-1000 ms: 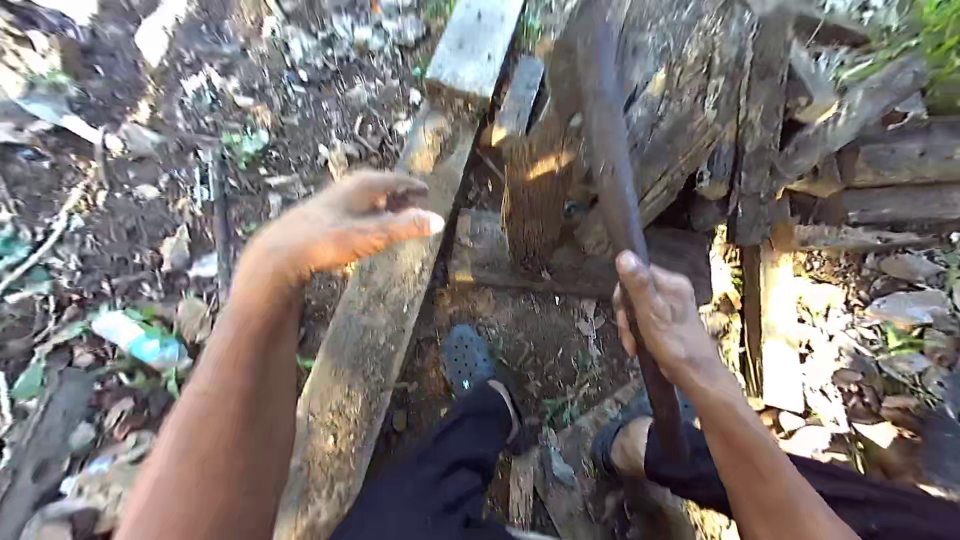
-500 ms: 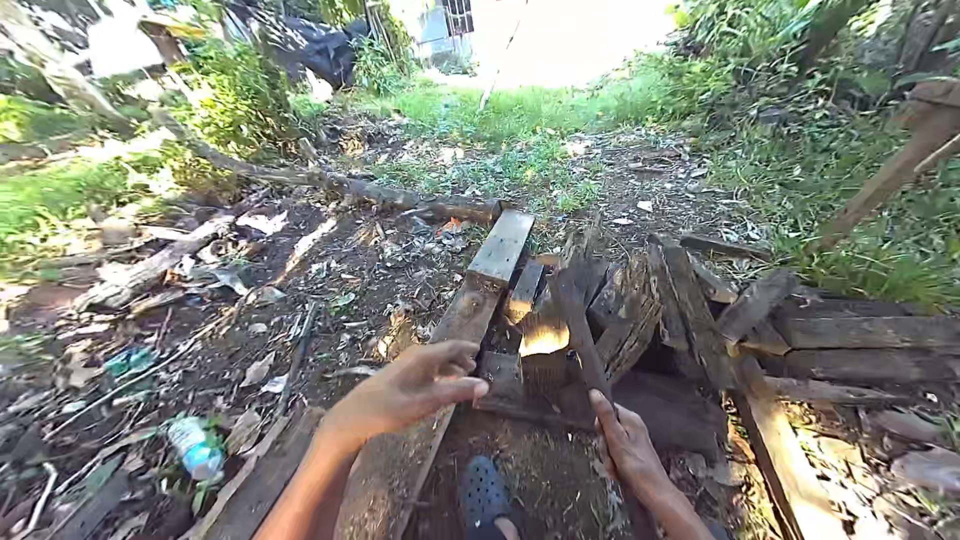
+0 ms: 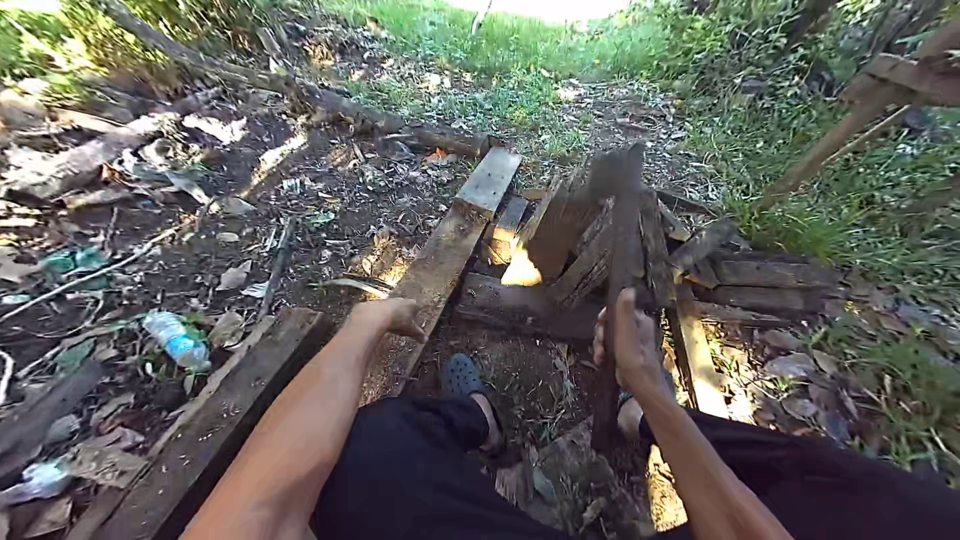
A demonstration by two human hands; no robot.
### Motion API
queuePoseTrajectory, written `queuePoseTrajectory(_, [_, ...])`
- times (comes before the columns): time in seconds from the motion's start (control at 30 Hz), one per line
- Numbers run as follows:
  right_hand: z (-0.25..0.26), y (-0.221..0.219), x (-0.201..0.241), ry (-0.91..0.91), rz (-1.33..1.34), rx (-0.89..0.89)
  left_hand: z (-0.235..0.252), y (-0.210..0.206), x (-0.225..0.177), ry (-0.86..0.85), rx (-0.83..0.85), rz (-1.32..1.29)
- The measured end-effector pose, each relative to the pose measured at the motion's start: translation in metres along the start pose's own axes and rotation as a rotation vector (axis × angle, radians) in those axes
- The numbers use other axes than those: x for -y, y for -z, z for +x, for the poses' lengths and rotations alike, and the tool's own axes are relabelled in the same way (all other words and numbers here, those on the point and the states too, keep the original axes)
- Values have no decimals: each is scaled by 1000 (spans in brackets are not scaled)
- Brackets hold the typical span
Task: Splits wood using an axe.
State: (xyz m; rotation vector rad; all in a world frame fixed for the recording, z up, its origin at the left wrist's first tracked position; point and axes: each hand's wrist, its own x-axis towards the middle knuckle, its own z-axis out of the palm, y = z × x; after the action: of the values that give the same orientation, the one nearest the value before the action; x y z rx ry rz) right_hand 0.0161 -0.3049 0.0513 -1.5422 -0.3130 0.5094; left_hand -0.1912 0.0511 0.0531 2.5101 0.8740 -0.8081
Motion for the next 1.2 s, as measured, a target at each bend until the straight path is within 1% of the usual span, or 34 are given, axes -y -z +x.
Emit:
queuePoseTrajectory(0.07, [0, -1, 34, 124, 77, -34, -3, 4, 20, -22, -38, -105])
queuePoseTrajectory(0.13, [7, -2, 72, 300, 168, -17, -10, 15, 23, -61, -119, -270])
queuePoseTrajectory(0.2, [19, -6, 114, 474, 207, -2, -6, 19, 21, -116, -179, -354])
queuePoseTrajectory(0.3, [62, -19, 171, 746, 357, -31, 7, 23, 12, -154, -114, -312])
queuePoseTrajectory(0.37, [83, -26, 188, 853, 396, -39, 16, 25, 5, -160, -64, -262])
queuePoseTrajectory(0.4, [89, -27, 184, 876, 369, -32, 19, 26, 1, -163, -50, -248])
queuePoseTrajectory(0.43, [91, -26, 170, 869, 294, -12, 20, 29, -6, -161, -37, -248])
queuePoseTrajectory(0.47, [86, -21, 143, 804, 158, 14, 21, 31, -14, -164, -30, -246])
queuePoseTrajectory(0.5, [76, -13, 102, 651, 10, 61, 25, 32, -18, -168, -21, -227])
queuePoseTrajectory(0.6, [61, -3, -56, 159, -186, 99, 42, 23, -19, -183, -73, -175])
queuePoseTrajectory(0.63, [55, -3, -91, 36, -253, 104, 45, 20, -20, -183, -86, -153])
queuePoseTrajectory(0.67, [51, -7, -106, -28, -290, 104, 45, 22, -21, -184, -98, -144])
queuePoseTrajectory(0.7, [49, -15, -107, -53, -293, 99, 43, 28, -22, -183, -95, -157])
queuePoseTrajectory(0.77, [39, -21, -88, -104, -252, 100, 37, 30, -24, -189, -71, -198])
queuePoseTrajectory(0.83, [32, -17, -66, -150, -156, 94, 35, 26, -25, -208, -64, -195])
queuePoseTrajectory(0.87, [31, -15, -52, -150, -116, 85, 33, 27, -24, -206, -61, -189])
queuePoseTrajectory(0.93, [28, -10, -22, -94, -68, 62, 27, 27, -19, -188, -62, -212])
queuePoseTrajectory(1.0, [28, -4, 13, 33, -11, 38, 26, 22, -11, -205, -97, -237])
queuePoseTrajectory(1.07, [35, 3, 55, 211, 51, 28, 28, 19, -9, -195, -98, -228])
queuePoseTrajectory(1.13, [47, 9, 102, 425, 102, 43, 32, 16, -8, -183, -110, -206])
queuePoseTrajectory(1.2, [65, 7, 152, 651, 174, 112, 33, 18, -10, -147, -101, -193])
